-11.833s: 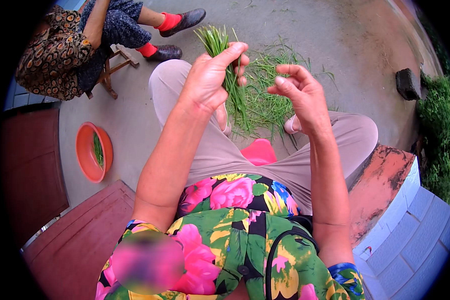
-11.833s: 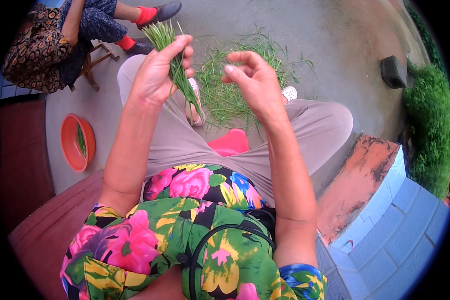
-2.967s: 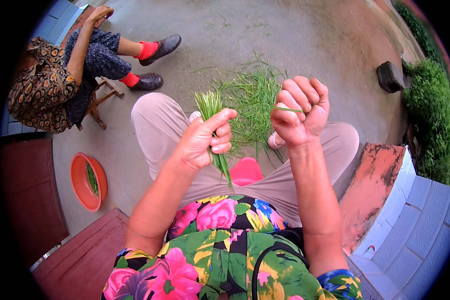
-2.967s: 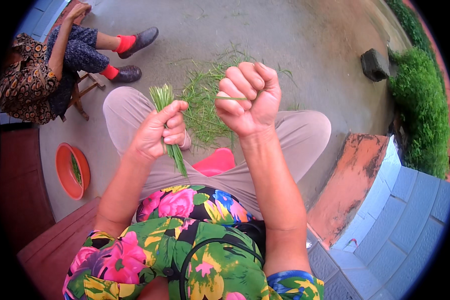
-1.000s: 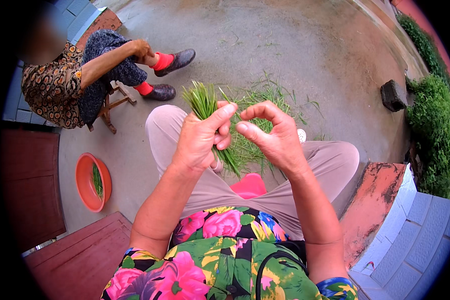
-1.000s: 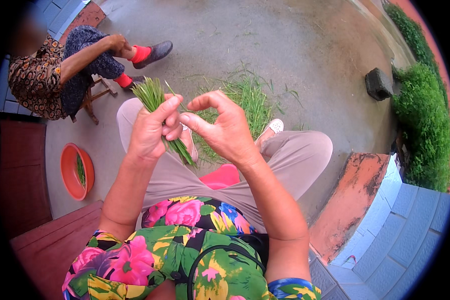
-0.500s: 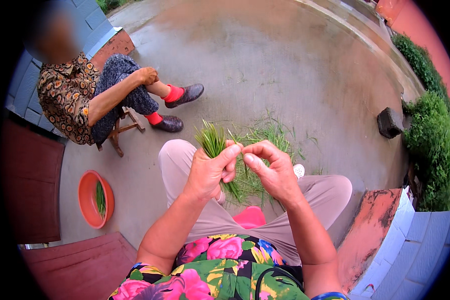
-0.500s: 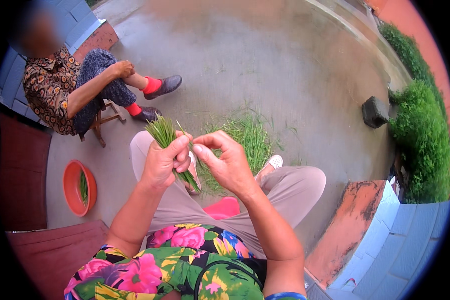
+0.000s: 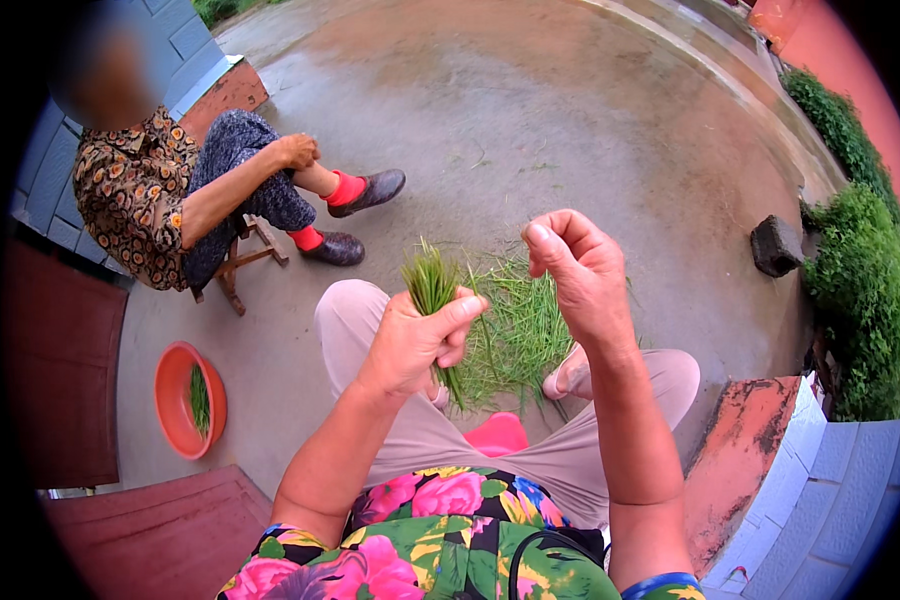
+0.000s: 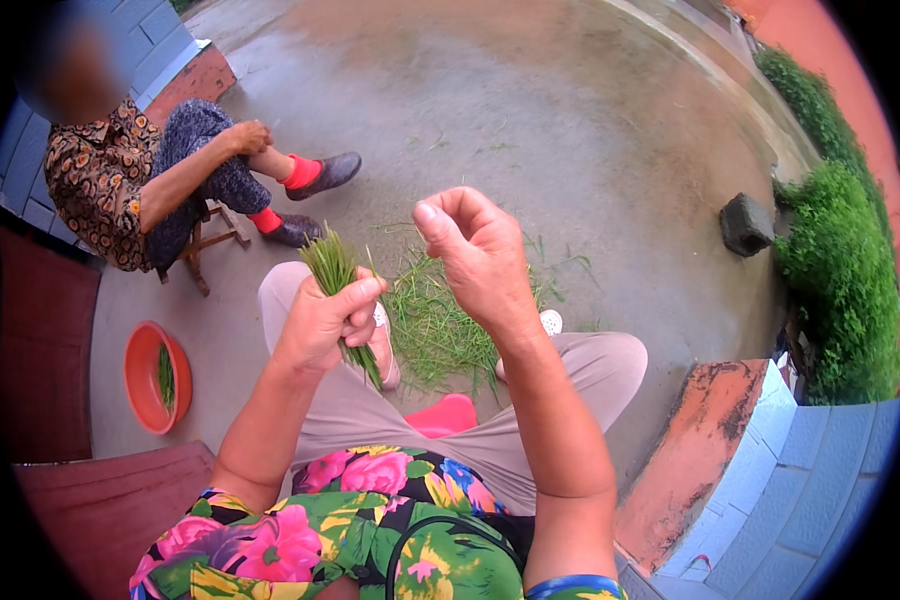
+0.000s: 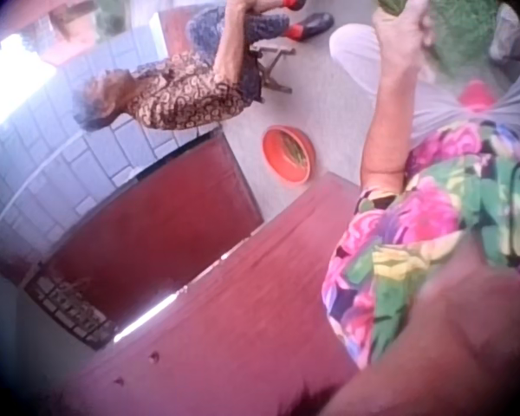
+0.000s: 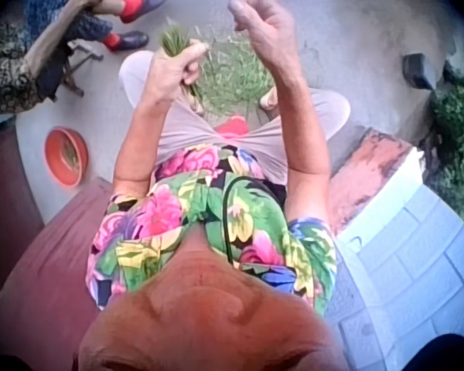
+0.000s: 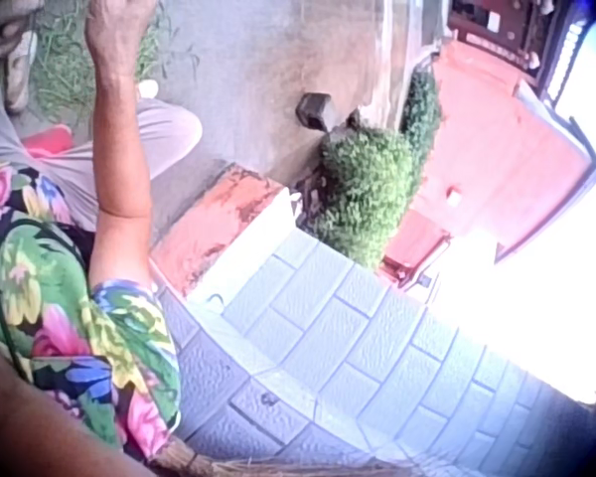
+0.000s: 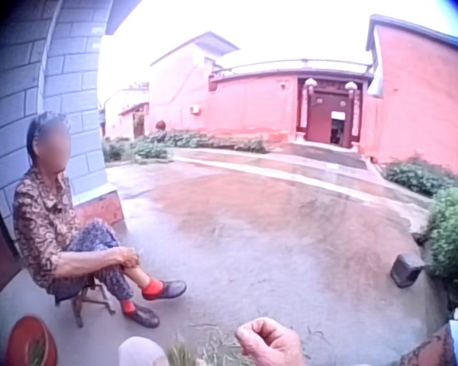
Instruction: The person holds a bundle of green grass stalks in one hand while using the other hand to pull out individual blades, one at a time, and place them onto a pile on the ground.
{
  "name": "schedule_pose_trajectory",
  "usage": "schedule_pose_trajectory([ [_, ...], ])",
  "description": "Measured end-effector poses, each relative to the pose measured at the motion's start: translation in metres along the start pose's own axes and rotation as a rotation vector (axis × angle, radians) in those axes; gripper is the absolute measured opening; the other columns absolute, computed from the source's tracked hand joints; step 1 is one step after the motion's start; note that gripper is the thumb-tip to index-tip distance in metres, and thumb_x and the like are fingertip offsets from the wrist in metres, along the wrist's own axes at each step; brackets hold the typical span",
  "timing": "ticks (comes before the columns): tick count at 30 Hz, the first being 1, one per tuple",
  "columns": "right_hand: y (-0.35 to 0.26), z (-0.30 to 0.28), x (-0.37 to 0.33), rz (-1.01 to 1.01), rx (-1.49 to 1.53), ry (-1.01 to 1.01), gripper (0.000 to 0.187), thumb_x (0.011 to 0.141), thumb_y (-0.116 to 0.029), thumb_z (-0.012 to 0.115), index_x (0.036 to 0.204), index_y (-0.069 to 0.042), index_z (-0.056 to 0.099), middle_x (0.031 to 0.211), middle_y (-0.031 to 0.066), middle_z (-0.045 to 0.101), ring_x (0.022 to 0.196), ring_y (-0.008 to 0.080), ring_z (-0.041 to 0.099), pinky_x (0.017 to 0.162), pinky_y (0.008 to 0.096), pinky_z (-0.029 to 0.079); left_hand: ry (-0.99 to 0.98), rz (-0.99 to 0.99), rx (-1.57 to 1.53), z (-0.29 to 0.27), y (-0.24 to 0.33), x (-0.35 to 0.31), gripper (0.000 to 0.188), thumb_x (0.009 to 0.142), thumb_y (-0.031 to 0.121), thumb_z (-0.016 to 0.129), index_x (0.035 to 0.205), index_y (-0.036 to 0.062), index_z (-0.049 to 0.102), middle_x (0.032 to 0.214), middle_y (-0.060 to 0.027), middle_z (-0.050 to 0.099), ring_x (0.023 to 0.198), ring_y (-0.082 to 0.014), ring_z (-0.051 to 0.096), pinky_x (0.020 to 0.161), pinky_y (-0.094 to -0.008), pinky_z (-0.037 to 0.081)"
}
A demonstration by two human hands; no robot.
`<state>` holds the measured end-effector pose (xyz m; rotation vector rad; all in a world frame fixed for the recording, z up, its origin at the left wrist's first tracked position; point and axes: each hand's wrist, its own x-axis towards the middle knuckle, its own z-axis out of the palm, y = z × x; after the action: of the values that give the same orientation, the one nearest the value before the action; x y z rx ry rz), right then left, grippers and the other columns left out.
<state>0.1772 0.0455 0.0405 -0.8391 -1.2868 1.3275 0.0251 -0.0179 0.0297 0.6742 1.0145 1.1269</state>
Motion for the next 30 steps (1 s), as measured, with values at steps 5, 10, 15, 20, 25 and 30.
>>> schedule_pose_trajectory([
  [5,0.016,0.003,-0.016,0.133,-0.022,-0.093,0.021,0.081,-0.020,0.055,0.071,-0.003,0.053,0.063,-0.0033,0.048,0.057,0.0035,0.042,0.051,0.0182,0.035,0.000,0.015,-0.037,-0.003,0.000,0.004,0.008,0.078,0.010,0.055,0.076,0.0020,0.053,0.049,0.0018,0.038,0.037,-0.0054,0.031,0.034,-0.0187,0.026],
  [10,0.024,0.007,-0.024,0.229,0.069,-0.199,0.017,0.080,-0.019,0.057,0.080,-0.002,0.055,0.069,-0.0012,0.052,0.063,0.0049,0.045,0.058,0.0189,0.037,-0.016,0.018,-0.089,-0.008,0.000,0.007,0.010,0.078,0.013,0.057,0.078,0.0037,0.054,0.052,0.0030,0.041,0.038,-0.0038,0.033,0.034,-0.0183,0.027],
  [15,0.033,0.009,-0.039,0.281,0.067,-0.210,0.016,0.078,-0.015,0.058,0.081,0.001,0.056,0.074,0.0001,0.056,0.068,0.0048,0.049,0.061,0.0193,0.041,0.054,0.069,-0.080,-0.009,-0.003,0.010,0.009,0.077,0.012,0.058,0.079,0.0042,0.054,0.051,0.0031,0.041,0.038,-0.0036,0.033,0.034,-0.0185,0.027],
  [20,0.040,0.009,-0.042,0.268,0.032,-0.206,0.016,0.078,-0.014,0.058,0.081,0.002,0.058,0.072,0.0004,0.056,0.066,0.0054,0.050,0.059,0.0200,0.041,0.092,0.096,-0.007,-0.009,-0.003,0.009,0.008,0.078,0.011,0.055,0.080,0.0038,0.052,0.052,0.0031,0.039,0.039,-0.0031,0.031,0.033,-0.0172,0.025],
  [25,0.039,0.006,-0.041,0.226,-0.074,-0.197,0.017,0.079,-0.014,0.057,0.082,0.001,0.060,0.070,0.0015,0.057,0.064,0.0060,0.050,0.058,0.0206,0.041,0.095,0.118,0.053,-0.010,-0.002,0.008,0.007,0.078,0.009,0.056,0.079,0.0036,0.052,0.052,0.0029,0.040,0.039,-0.0030,0.032,0.034,-0.0172,0.026],
  [30,0.036,0.005,-0.039,0.215,-0.098,-0.194,0.018,0.079,-0.016,0.057,0.081,0.002,0.059,0.066,0.0008,0.055,0.062,0.0058,0.048,0.056,0.0205,0.040,0.094,0.123,0.033,-0.010,0.000,0.007,0.006,0.078,0.009,0.056,0.079,0.0036,0.052,0.052,0.0030,0.040,0.039,-0.0027,0.033,0.034,-0.0169,0.026],
])
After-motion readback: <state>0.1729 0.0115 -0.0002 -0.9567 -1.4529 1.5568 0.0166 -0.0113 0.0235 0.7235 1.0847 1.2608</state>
